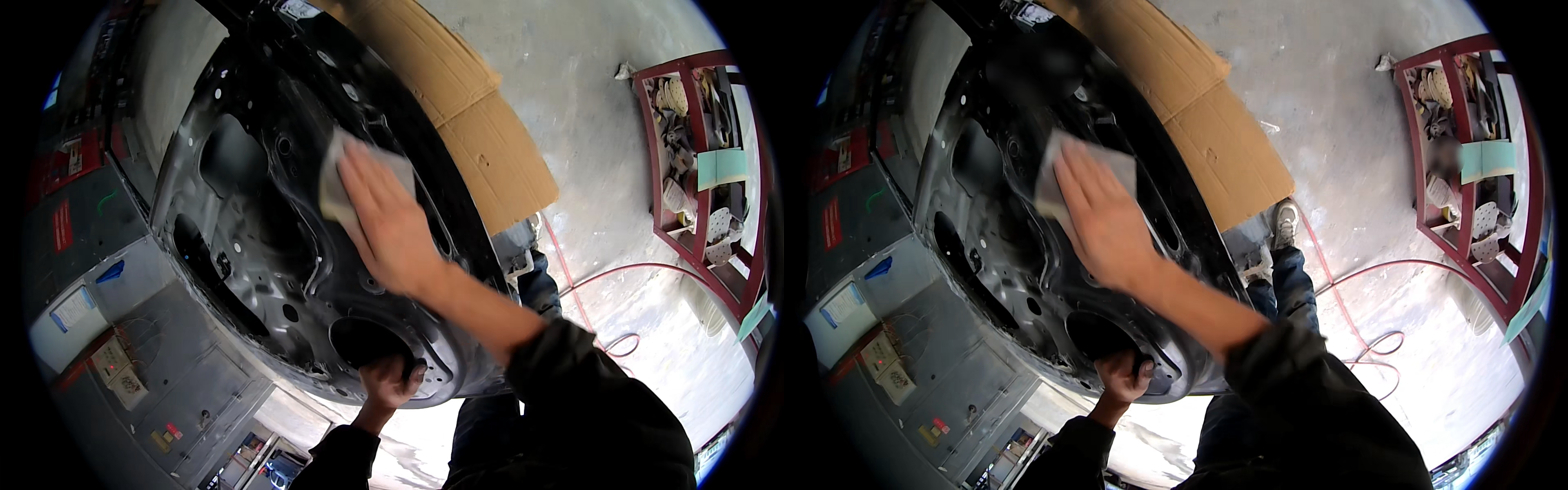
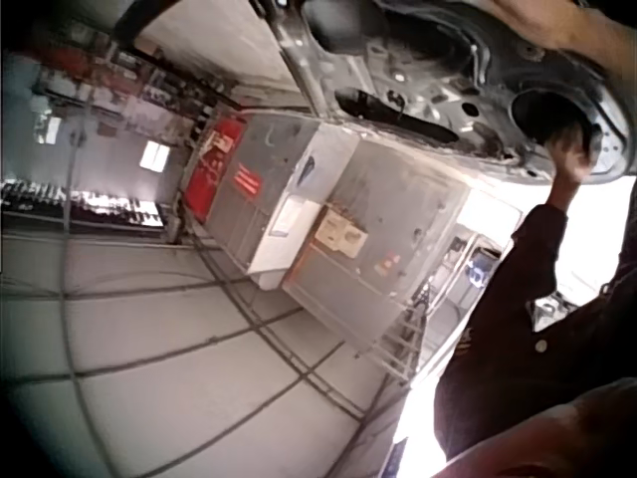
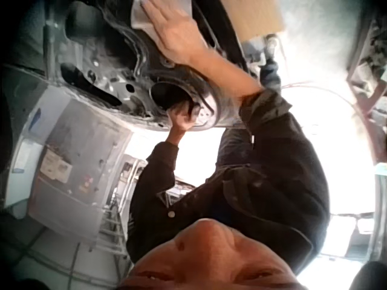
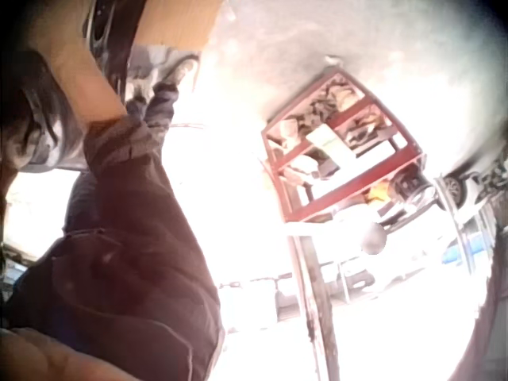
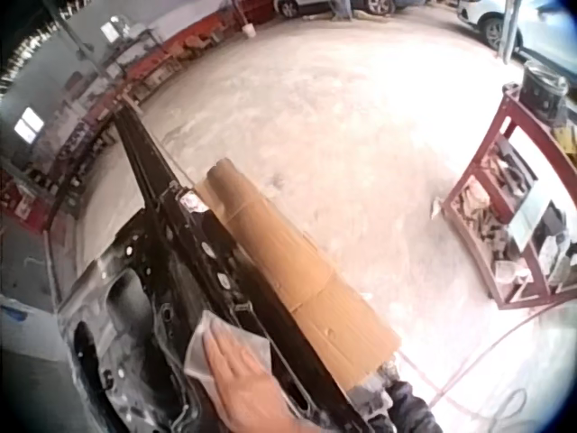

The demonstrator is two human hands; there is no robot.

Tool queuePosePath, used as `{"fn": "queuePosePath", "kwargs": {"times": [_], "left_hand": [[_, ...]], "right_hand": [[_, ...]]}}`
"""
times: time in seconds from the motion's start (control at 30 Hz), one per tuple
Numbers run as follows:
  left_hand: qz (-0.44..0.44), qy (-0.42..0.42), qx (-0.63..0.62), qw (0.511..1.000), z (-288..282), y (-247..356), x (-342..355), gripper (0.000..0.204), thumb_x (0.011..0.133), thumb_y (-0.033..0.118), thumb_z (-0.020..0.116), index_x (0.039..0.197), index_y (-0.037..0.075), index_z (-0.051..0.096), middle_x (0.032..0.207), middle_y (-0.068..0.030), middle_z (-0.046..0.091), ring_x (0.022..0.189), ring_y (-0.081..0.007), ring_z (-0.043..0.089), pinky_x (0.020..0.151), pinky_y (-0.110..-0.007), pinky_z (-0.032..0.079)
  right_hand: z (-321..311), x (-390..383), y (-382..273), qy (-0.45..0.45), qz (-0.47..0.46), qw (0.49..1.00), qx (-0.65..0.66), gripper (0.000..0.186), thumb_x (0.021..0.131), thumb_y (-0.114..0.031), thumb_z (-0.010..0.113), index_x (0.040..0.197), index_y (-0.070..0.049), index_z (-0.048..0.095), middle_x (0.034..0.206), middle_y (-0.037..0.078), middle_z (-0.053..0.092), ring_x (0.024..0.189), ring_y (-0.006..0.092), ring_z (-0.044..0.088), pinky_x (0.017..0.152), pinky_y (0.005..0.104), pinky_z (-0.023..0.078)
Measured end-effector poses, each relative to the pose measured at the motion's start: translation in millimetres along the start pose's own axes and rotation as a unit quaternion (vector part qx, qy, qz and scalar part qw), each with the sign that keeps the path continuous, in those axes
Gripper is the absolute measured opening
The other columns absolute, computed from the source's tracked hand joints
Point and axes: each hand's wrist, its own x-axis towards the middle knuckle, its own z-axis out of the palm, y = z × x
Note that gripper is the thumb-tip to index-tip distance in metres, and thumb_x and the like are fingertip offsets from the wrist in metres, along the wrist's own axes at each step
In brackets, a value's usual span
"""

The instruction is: The person sands the inner surface of a detached car door using a sanding block. They move the block across various sections of the door's interior, including around cutouts and along the edges, to smooth the surface.

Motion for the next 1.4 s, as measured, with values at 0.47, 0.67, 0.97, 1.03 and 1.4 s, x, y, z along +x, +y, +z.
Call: {"fn": "queuePosePath", "kwargs": {"times": [0.47, 0.67, 0.97, 1.03, 1.4], "left_hand": [[0.022, 0.001, 0.004, 1.0, 1, 3, 9, 0.044, 0.091, 0.039, 0.072, 0.062, 0.011, 0.053, 0.058, -0.0083, 0.051, 0.048, -0.0312, 0.053, 0.045, -0.04, 0.041], [0.016, 0.0, -0.001, 1.0, 0, -5, -3, 0.046, 0.092, 0.04, 0.071, 0.063, 0.011, 0.052, 0.059, -0.01, 0.051, 0.049, -0.0334, 0.052, 0.045, -0.041, 0.04], [0.028, -0.005, -0.021, 0.999, 9, -6, 6, 0.047, 0.094, 0.043, 0.067, 0.064, 0.01, 0.054, 0.059, -0.0104, 0.05, 0.049, -0.034, 0.052, 0.046, -0.041, 0.04], [0.022, -0.002, -0.027, 0.999, 9, -6, 1, 0.048, 0.095, 0.044, 0.066, 0.064, 0.01, 0.054, 0.059, -0.0105, 0.051, 0.049, -0.0342, 0.053, 0.046, -0.041, 0.04], [0.024, 0.001, 0.021, 0.999, 4, -4, -1, 0.045, 0.095, 0.042, 0.064, 0.066, 0.008, 0.057, 0.061, -0.0125, 0.053, 0.052, -0.0367, 0.054, 0.048, -0.044, 0.042]], "right_hand": [[-6, 2, 29, -0.034, 0.06, 0.988, 0.135, 0.06, 0.095, -0.014, 0.061, 0.147, 0.009, 0.042, 0.151, 0.028, 0.046, 0.142, 0.0434, 0.043, 0.118, 0.0457, 0.037], [-11, -12, 37, -0.061, 0.032, 0.99, 0.121, 0.06, 0.095, -0.014, 0.06, 0.148, 0.007, 0.042, 0.154, 0.028, 0.043, 0.141, 0.0436, 0.044, 0.118, 0.0471, 0.037], [0, 34, 40, -0.015, 0.012, 0.99, 0.137, 0.061, 0.096, -0.017, 0.06, 0.146, 0.011, 0.041, 0.152, 0.03, 0.045, 0.143, 0.043, 0.042, 0.121, 0.0457, 0.033], [-4, 25, 35, -0.026, 0.04, 0.988, 0.145, 0.06, 0.096, -0.018, 0.06, 0.146, 0.01, 0.041, 0.151, 0.029, 0.046, 0.143, 0.0424, 0.043, 0.121, 0.0453, 0.034], [-73, -128, -25, -0.131, 0.168, 0.974, 0.074, 0.069, 0.089, -0.015, 0.065, 0.148, 0.012, 0.041, 0.156, 0.03, 0.041, 0.145, 0.0416, 0.042, 0.12, 0.0441, 0.036]]}}
